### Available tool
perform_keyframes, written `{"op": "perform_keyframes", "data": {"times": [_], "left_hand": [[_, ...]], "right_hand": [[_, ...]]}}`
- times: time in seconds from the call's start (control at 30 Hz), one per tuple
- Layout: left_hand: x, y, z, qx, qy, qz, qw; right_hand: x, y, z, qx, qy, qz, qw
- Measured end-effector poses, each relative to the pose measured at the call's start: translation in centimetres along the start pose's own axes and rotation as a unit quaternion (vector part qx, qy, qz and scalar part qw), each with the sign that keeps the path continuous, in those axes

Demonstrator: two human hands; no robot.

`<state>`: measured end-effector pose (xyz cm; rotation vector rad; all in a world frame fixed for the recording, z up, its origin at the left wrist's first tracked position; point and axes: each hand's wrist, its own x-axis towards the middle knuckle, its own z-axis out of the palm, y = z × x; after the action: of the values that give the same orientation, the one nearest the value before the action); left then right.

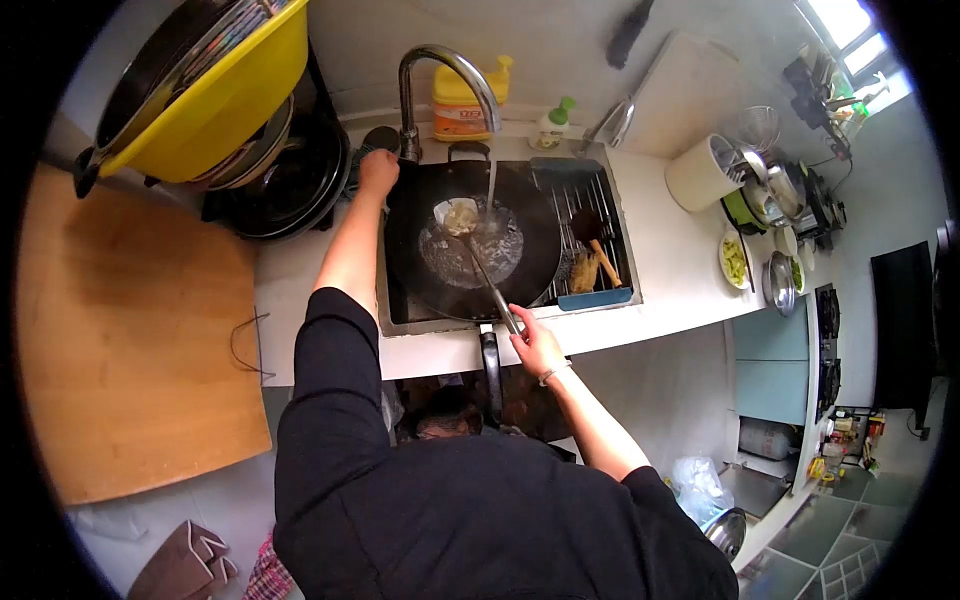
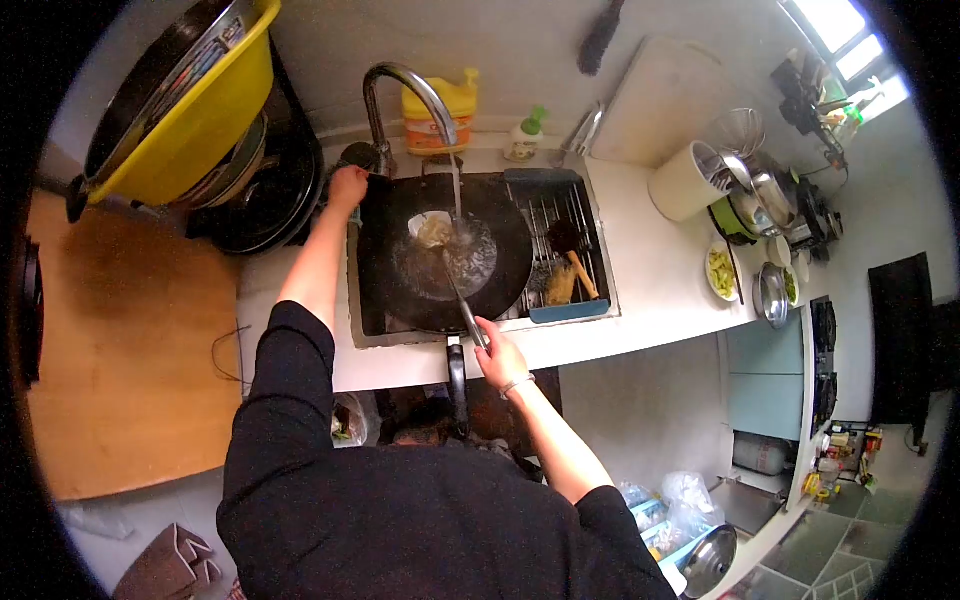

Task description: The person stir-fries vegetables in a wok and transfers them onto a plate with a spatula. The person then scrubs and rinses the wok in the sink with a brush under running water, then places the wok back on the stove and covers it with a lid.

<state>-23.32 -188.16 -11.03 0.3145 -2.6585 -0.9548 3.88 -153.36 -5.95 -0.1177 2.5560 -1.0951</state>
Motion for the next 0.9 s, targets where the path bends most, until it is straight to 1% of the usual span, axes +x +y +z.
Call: {"op": "perform_keyframes", "data": {"times": [0.03,0.07,0.1,0.13,0.17,0.2,0.23,0.27,0.33,0.37,0.4,0.43,0.47,0.5,0.53,0.57,0.6,0.63,0.67,0.7,0.73,0.77,0.8,0.83,0.87,0.9], "left_hand": [[0.2,0.4,-0.2,0.027,-0.009,-0.017,0.999],[-0.2,0.6,0.0,0.027,-0.013,-0.017,0.999],[-0.8,0.9,0.2,-0.004,-0.003,0.001,1.0],[-1.6,1.2,0.4,-0.035,0.007,0.019,0.999],[-3.2,1.5,0.4,-0.05,-0.014,0.053,0.997],[-6.2,3.7,-0.7,-0.081,-0.044,0.025,0.995],[-9.0,5.4,-2.2,-0.155,-0.187,-0.038,0.969],[-11.5,4.2,-0.8,-0.238,-0.321,-0.096,0.912],[-18.2,8.3,-4.4,-0.255,-0.513,-0.193,0.797],[-21.1,8.4,-4.2,-0.296,-0.567,-0.223,0.735],[-23.7,8.9,-4.6,-0.336,-0.573,-0.248,0.705],[-25.9,9.3,-4.5,-0.37,-0.554,-0.298,0.683],[-27.5,9.0,-3.6,-0.469,-0.522,-0.341,0.626],[-28.7,8.9,-3.0,-0.535,-0.469,-0.365,0.6],[-29.7,8.8,-2.4,-0.596,-0.413,-0.387,0.569],[-30.2,8.7,-1.7,-0.602,-0.348,-0.439,0.569],[-30.5,7.8,-0.8,-0.613,-0.321,-0.461,0.556],[-31.0,6.4,-0.7,-0.636,-0.338,-0.459,0.519],[-30.8,7.0,-2.2,-0.659,-0.352,-0.457,0.483],[-30.8,8.5,-3.5,-0.636,-0.331,-0.473,0.512],[-31.1,8.6,-4.1,-0.638,-0.332,-0.468,0.514],[-31.5,8.8,-4.5,-0.631,-0.327,-0.474,0.519],[-31.9,9.1,-4.8,-0.625,-0.319,-0.48,0.526],[-32.3,9.5,-5.2,-0.629,-0.305,-0.481,0.529],[-32.8,10.1,-5.5,-0.623,-0.292,-0.491,0.534],[-33.2,10.8,-5.4,-0.62,-0.275,-0.499,0.539]], "right_hand": [[-0.1,-0.3,-0.2,0.001,0.001,0.005,1.0],[-0.3,-0.5,-0.4,0.045,0.011,-0.01,0.999],[-0.4,-0.8,-0.6,0.089,0.023,-0.027,0.995],[-0.4,-1.0,-0.7,0.09,0.022,-0.025,0.995],[-0.5,-1.3,-0.9,0.114,0.008,-0.015,0.993],[-0.5,-1.6,-1.0,0.137,-0.006,-0.007,0.991],[-0.6,-2.4,-1.2,0.146,-0.009,-0.001,0.989],[-0.7,-3.1,-1.2,0.148,-0.009,0.0,0.989],[-0.9,-4.4,-1.1,0.15,-0.038,-0.012,0.988],[-1.0,-5.2,-0.8,0.156,-0.056,-0.007,0.986],[-1.0,-5.3,0.2,0.145,-0.055,-0.038,0.987],[-1.3,-6.5,0.2,0.142,-0.091,-0.045,0.985],[-1.5,-7.9,0.1,0.14,-0.127,-0.052,0.981],[-1.4,-8.2,0.5,0.129,-0.128,-0.106,0.978],[-1.4,-8.4,0.7,0.179,-0.144,-0.116,0.966],[-1.2,-8.4,0.2,0.175,-0.132,-0.128,0.967],[-0.7,-8.5,-0.6,0.169,-0.121,-0.14,0.968],[0.5,-8.4,-2.5,0.092,-0.108,-0.11,0.984],[2.5,-5.6,-3.1,0.073,-0.015,-0.182,0.98],[4.5,-2.6,-4.7,0.003,0.015,-0.113,0.993],[6.7,0.7,-6.5,-0.115,0.1,-0.14,0.978],[8.6,3.7,-8.2,-0.23,0.117,-0.047,0.965],[10.4,7.5,-9.8,-0.375,0.141,-0.015,0.916],[11.9,11.9,-10.7,-0.407,0.149,0.025,0.901],[13.4,14.7,-11.8,-0.439,0.156,0.062,0.883],[13.5,15.5,-12.9,-0.455,0.126,0.061,0.879]]}}
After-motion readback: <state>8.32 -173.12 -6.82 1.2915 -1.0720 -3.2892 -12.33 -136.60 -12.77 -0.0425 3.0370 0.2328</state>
